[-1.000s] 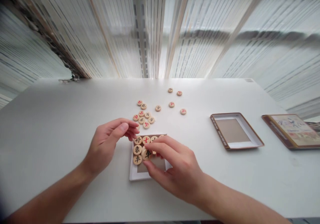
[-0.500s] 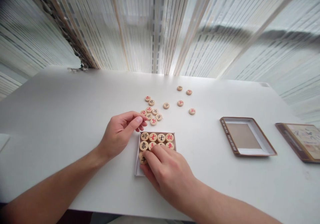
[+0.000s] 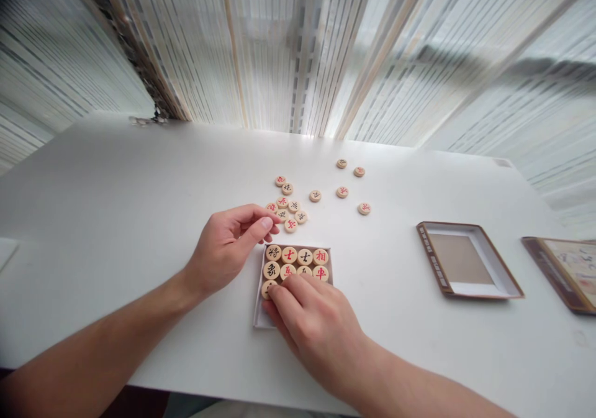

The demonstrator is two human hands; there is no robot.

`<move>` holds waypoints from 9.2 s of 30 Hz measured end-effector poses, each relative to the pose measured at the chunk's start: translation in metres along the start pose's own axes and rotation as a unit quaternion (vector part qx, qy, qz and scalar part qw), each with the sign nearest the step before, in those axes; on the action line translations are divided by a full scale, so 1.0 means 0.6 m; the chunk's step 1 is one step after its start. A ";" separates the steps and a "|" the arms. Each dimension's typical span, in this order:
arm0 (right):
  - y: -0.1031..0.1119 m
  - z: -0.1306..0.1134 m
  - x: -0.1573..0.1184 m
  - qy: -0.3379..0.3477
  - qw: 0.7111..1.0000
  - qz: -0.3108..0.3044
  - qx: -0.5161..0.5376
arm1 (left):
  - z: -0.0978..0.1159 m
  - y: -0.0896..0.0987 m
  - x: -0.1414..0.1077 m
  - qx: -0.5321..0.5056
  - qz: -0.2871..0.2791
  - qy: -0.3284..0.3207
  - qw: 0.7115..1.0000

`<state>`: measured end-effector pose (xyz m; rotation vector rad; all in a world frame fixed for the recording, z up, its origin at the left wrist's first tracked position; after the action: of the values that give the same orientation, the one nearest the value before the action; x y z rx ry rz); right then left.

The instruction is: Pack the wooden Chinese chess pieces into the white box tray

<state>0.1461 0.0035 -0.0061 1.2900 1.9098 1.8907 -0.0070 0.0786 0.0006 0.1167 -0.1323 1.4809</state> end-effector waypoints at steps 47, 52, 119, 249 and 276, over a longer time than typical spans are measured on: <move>0.052 0.190 -0.002 -0.253 0.951 0.108 0.140 | 0.003 0.036 0.022 0.074 0.049 -0.014 0.996; 0.050 0.192 -0.003 -0.257 0.950 0.105 0.140 | 0.005 0.046 0.025 0.093 0.061 -0.019 0.994; 0.031 0.179 0.004 -0.224 0.963 0.036 0.147 | -0.029 0.047 0.038 0.253 0.022 0.000 0.967; 0.054 0.072 0.004 -0.103 0.944 -0.052 0.310 | 0.037 -0.072 -0.066 -0.115 -0.059 0.086 0.988; 0.029 0.090 -0.003 -0.340 0.684 -0.065 0.642 | 0.008 -0.083 -0.067 -0.331 -0.110 0.250 0.903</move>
<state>0.1900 0.0393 -0.0018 1.5972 2.5901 -0.3985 0.0388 0.0340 -0.0010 -0.7751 -0.1909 1.1303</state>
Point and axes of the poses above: each hand's wrist, its own x-axis towards the middle knuckle, its own y-axis out of the back of the hand, z = x × y, the point moved 6 cm from there along x, towards the middle knuckle, and after that the axes turned 12 degrees about -x, right-handed, at the moved point
